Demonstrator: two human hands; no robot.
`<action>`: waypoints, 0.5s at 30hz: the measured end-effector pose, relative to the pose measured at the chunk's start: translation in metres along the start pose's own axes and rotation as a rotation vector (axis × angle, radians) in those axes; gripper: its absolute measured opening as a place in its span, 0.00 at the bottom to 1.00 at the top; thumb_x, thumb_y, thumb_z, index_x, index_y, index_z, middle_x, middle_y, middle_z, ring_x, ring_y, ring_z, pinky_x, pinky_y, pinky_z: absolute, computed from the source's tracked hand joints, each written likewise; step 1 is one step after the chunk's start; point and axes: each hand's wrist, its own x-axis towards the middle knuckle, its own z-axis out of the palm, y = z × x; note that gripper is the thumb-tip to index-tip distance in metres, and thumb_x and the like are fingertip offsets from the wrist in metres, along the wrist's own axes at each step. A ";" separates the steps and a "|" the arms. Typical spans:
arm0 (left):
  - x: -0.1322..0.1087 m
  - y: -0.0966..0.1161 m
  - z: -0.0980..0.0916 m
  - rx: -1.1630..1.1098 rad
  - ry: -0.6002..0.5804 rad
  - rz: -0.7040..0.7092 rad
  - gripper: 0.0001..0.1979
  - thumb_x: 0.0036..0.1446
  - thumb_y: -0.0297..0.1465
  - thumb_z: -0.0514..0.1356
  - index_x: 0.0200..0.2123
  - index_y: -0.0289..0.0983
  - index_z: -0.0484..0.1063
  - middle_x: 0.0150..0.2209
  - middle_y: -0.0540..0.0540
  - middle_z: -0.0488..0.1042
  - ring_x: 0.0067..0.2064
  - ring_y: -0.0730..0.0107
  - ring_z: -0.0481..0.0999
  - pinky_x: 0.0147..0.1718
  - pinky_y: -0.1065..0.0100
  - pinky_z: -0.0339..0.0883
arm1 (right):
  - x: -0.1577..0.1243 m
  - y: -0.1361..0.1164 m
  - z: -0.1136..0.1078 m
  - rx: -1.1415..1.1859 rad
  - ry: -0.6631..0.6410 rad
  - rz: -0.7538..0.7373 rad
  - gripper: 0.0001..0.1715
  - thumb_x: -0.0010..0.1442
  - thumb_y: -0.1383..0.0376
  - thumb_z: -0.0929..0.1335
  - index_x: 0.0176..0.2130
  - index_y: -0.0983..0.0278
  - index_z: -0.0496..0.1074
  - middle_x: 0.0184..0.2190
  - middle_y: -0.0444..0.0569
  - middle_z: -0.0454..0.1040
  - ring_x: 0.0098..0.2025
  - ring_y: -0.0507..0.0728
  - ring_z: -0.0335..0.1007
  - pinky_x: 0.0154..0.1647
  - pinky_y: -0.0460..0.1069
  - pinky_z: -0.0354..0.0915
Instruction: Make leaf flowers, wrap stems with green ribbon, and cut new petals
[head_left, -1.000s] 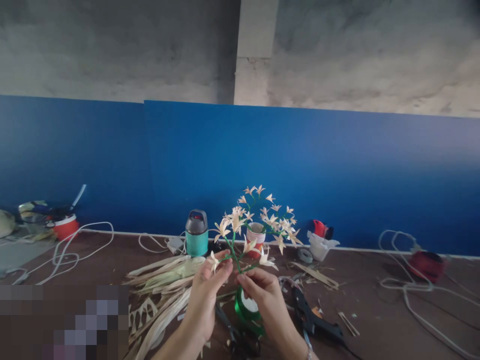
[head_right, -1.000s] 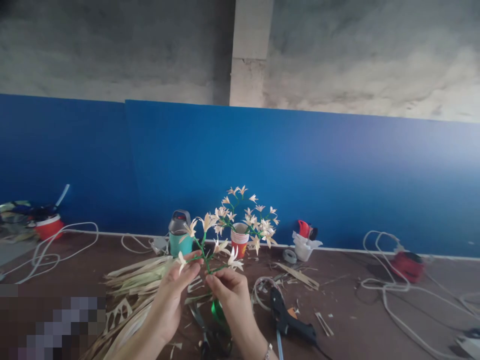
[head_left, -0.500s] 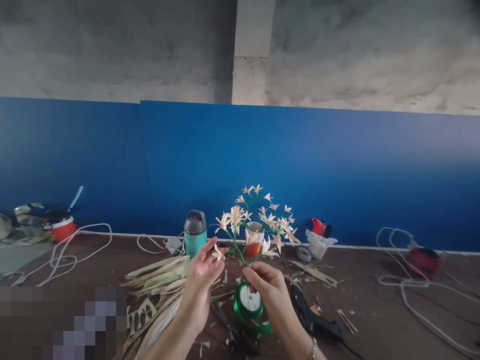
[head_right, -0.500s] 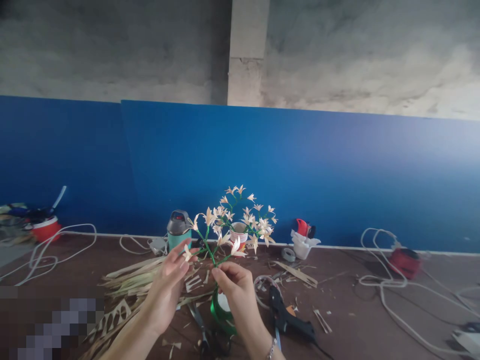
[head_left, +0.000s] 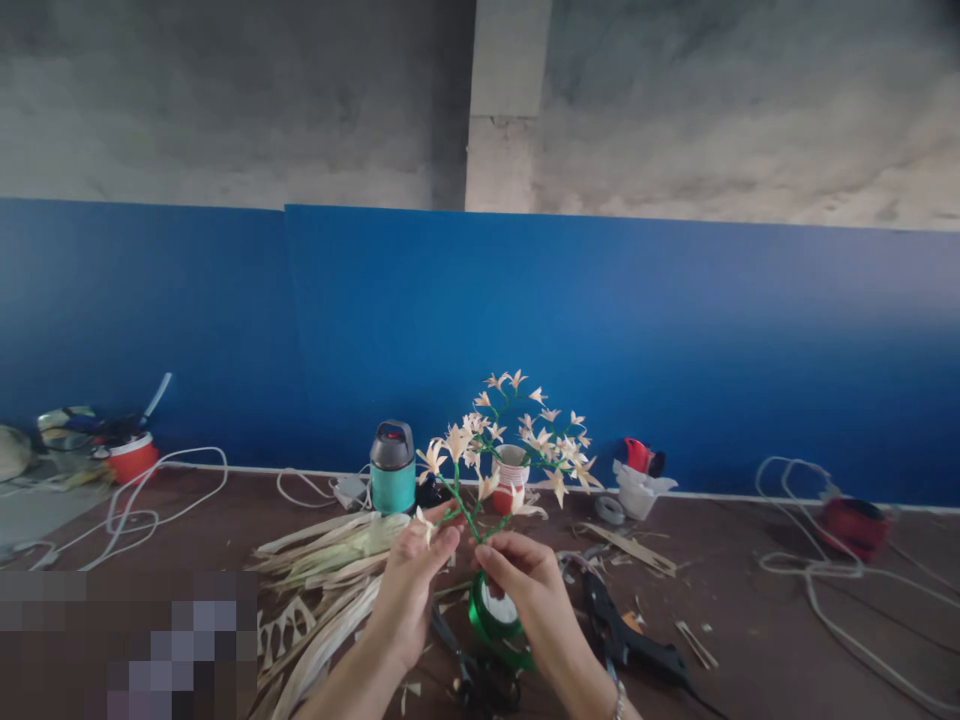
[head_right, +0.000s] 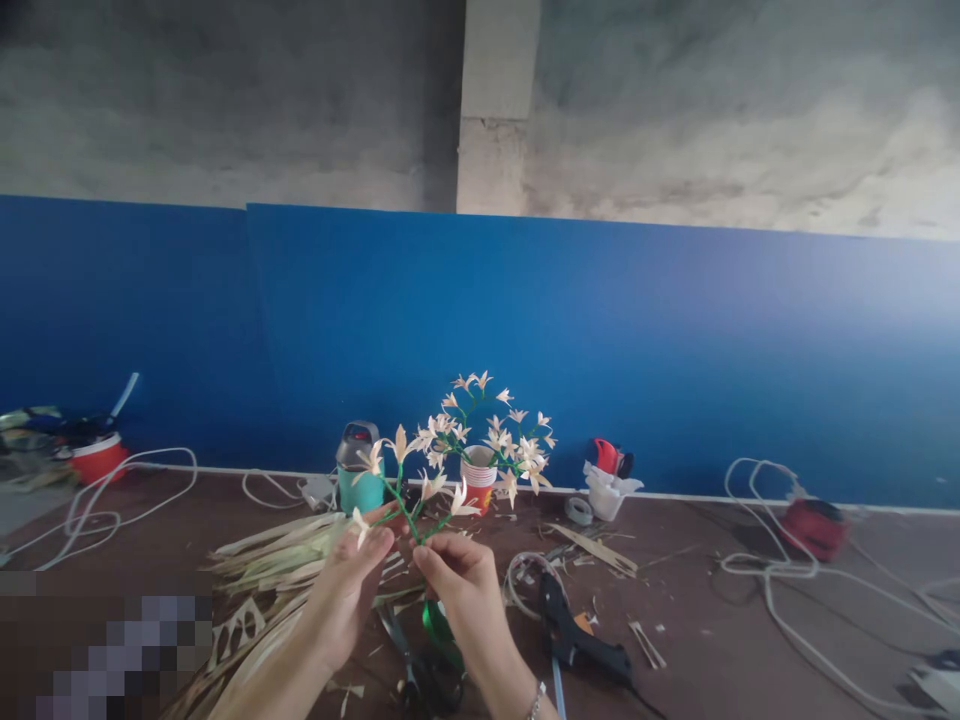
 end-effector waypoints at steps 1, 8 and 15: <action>0.000 -0.001 0.000 -0.010 0.014 -0.006 0.22 0.42 0.36 0.69 0.42 0.35 0.75 0.37 0.42 0.80 0.43 0.57 0.76 0.42 0.64 0.66 | -0.001 0.001 0.002 0.009 -0.009 0.011 0.22 0.37 0.51 0.76 0.19 0.66 0.72 0.15 0.42 0.65 0.18 0.47 0.52 0.18 0.44 0.51; -0.003 -0.003 0.004 -0.050 0.117 -0.004 0.15 0.39 0.35 0.71 0.32 0.36 0.75 0.31 0.47 0.80 0.37 0.62 0.78 0.38 0.67 0.67 | -0.002 0.002 0.006 0.042 -0.093 -0.064 0.17 0.43 0.53 0.75 0.27 0.64 0.76 0.21 0.43 0.70 0.23 0.49 0.57 0.25 0.44 0.57; -0.005 -0.006 0.002 -0.040 0.086 -0.019 0.17 0.41 0.35 0.70 0.35 0.37 0.73 0.29 0.48 0.79 0.33 0.64 0.78 0.32 0.69 0.68 | -0.006 -0.001 0.005 0.020 -0.071 -0.062 0.17 0.44 0.54 0.74 0.21 0.65 0.74 0.17 0.41 0.65 0.21 0.48 0.52 0.23 0.44 0.54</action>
